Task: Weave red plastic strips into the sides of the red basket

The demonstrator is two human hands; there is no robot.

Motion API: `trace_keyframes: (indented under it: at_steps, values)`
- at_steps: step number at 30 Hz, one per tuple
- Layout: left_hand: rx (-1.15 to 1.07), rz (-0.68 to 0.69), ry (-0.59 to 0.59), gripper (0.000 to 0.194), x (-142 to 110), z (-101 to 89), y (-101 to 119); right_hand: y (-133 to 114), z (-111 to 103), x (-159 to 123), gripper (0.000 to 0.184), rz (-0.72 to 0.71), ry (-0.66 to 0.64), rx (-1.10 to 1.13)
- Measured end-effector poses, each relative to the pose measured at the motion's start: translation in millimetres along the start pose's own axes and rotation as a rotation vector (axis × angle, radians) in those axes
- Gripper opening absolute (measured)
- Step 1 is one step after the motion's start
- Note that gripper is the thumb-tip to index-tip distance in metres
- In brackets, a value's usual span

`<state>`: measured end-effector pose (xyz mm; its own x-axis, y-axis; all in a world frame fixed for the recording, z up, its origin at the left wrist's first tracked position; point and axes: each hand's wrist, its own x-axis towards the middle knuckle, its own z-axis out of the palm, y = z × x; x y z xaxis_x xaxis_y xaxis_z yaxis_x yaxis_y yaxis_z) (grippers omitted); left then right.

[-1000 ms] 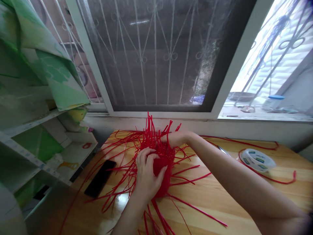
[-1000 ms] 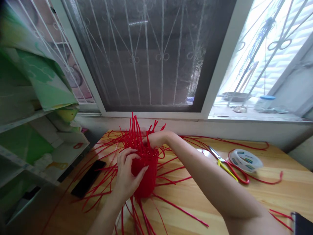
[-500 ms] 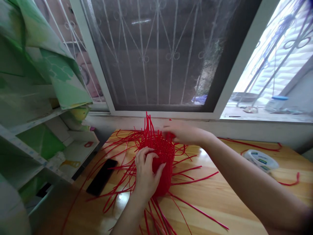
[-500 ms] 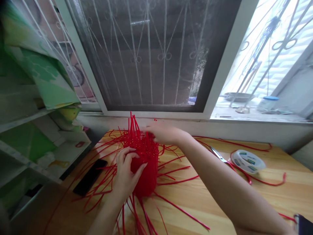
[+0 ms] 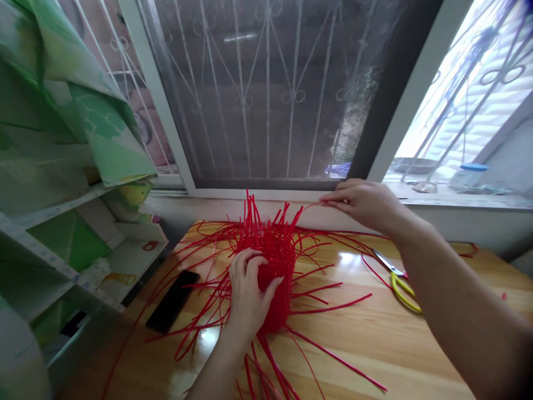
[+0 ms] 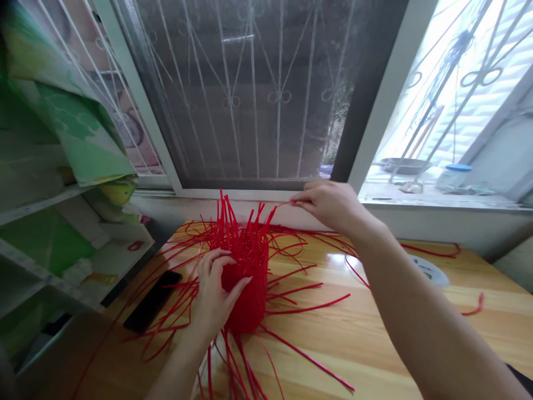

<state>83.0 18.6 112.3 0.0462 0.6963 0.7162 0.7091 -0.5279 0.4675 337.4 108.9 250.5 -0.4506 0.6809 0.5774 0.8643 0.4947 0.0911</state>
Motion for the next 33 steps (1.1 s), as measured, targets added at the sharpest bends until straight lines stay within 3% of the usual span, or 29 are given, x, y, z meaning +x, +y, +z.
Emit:
trace_keyframes:
  at_steps: [3,5,10,12,19,23,25,29,33]
  values:
    - [0.004,-0.002,0.004,0.033,2,0.5,1,-9,14,-2,0.037,0.053,-0.344,0.155]
    - [-0.001,-0.003,0.001,0.033,2,-0.3,2,-20,19,-1,0.044,0.090,-0.467,0.357]
    - [-0.037,0.009,-0.029,0.024,1,-1.6,2,-41,35,5,0.042,0.337,-0.548,0.932]
    - [-0.051,0.010,-0.034,0.023,0,-0.5,3,-46,45,11,0.041,0.407,-0.549,1.063]
    - [-0.028,0.002,0.020,0.028,1,3.5,3,-80,72,37,0.038,0.301,-0.460,1.013]
    - [-0.006,0.007,0.036,0.029,1,3.7,1,-92,74,44,0.032,0.315,-0.380,1.153]
    - [0.002,0.007,0.039,0.028,0,3.2,0,-90,74,44,0.024,0.291,-0.476,1.214]
    - [0.011,0.006,0.027,0.026,-1,2.2,-1,-79,75,37,0.012,0.157,-0.817,1.113]
    - [0.000,0.027,0.028,0.026,-1,3.3,0,-80,79,32,0.010,0.149,-0.877,1.031]
